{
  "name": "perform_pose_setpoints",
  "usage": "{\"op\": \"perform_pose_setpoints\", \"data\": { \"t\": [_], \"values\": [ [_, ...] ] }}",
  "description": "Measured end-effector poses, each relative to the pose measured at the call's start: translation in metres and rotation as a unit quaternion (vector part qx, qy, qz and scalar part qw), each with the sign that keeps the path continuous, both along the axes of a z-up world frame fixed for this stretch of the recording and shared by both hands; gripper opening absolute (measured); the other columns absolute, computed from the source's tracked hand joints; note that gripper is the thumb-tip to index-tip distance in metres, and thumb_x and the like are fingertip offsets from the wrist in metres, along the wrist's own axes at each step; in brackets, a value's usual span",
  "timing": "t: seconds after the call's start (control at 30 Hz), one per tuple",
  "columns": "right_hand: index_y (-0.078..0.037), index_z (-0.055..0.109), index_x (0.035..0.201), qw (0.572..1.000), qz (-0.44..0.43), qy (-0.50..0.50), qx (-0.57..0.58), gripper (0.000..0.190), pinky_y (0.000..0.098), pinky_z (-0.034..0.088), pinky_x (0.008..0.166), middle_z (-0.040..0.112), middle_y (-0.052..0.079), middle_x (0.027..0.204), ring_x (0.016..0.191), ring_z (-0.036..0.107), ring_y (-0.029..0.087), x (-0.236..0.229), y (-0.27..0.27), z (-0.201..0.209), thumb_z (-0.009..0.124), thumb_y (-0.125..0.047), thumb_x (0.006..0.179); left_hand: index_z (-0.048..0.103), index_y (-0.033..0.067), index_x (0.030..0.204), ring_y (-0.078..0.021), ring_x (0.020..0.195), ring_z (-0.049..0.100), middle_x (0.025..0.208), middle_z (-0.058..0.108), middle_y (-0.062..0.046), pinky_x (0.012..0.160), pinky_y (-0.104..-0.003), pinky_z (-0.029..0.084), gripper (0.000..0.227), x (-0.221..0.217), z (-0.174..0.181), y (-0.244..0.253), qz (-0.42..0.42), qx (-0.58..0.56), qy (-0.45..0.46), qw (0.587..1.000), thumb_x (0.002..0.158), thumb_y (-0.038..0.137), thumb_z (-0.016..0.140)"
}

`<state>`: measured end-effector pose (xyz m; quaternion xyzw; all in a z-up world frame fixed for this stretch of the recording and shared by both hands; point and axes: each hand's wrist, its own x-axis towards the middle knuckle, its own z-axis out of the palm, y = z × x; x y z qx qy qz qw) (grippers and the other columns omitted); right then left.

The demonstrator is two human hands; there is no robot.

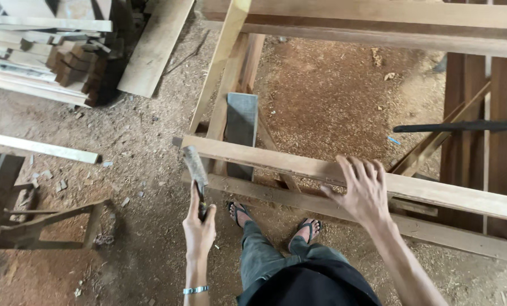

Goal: The person uses a hand scraper to shave and smooth the edges and surfaces of a wooden beam, repeatedly sliding the tool across the grain while another person stands nearby.

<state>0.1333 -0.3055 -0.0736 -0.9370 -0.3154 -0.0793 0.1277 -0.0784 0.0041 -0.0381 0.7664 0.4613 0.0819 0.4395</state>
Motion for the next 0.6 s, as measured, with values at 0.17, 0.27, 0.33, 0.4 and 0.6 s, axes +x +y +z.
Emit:
{"op": "perform_pose_setpoints", "data": {
  "t": [0.17,0.27,0.33,0.4,0.6],
  "values": [
    [-0.009,0.058,0.128,0.996,0.000,0.049,-0.078,0.091,0.0465,0.048,0.098,0.067,0.010,0.119,0.110,0.064,0.026,0.020,-0.001,-0.018,0.068,-0.077,0.069,0.027,0.0373,0.159,-0.0046,0.044,0.045,0.065,0.062,-0.004,0.037,-0.030,0.041,0.082,-0.005,0.001,-0.005,-0.020,0.013,-0.035,0.999,0.092,0.007,0.063],
    [-0.009,0.060,0.119,0.996,0.013,0.034,-0.080,0.086,0.0439,0.050,0.096,0.070,0.009,0.113,0.104,0.066,0.024,0.025,-0.005,-0.034,0.065,-0.079,0.071,0.027,0.0383,0.161,-0.0065,0.044,0.043,0.067,0.060,-0.011,0.037,-0.030,0.038,0.082,-0.012,-0.002,-0.003,-0.002,-0.005,-0.034,0.999,0.094,0.008,0.064],
    [-0.007,0.061,0.114,0.994,0.015,0.045,-0.096,0.087,0.0429,0.050,0.096,0.070,0.009,0.109,0.102,0.066,0.024,0.026,-0.008,-0.042,0.064,-0.083,0.071,0.024,0.0392,0.158,-0.0080,0.041,0.049,0.076,0.069,-0.009,0.034,-0.029,0.044,0.081,-0.018,-0.004,0.001,0.002,-0.012,-0.007,1.000,0.093,0.010,0.063],
    [-0.006,0.061,0.112,0.995,0.015,0.047,-0.089,0.088,0.0412,0.051,0.097,0.071,0.010,0.108,0.103,0.066,0.024,0.029,-0.012,-0.047,0.062,-0.084,0.070,0.024,0.0387,0.157,-0.0078,0.042,0.055,0.089,0.072,-0.008,0.034,-0.028,0.049,0.081,-0.021,-0.007,0.003,0.005,-0.008,-0.005,1.000,0.092,0.010,0.063],
    [-0.008,0.061,0.116,0.986,0.007,0.129,-0.107,0.095,0.0426,0.055,0.092,0.072,0.012,0.109,0.100,0.069,0.024,0.045,0.005,-0.038,0.047,-0.089,0.069,0.028,0.0369,0.158,-0.0070,0.047,0.053,0.087,0.073,-0.009,0.038,-0.030,0.046,0.085,-0.032,-0.006,0.003,0.033,0.011,-0.030,0.999,0.089,0.006,0.066]
  ]
}}
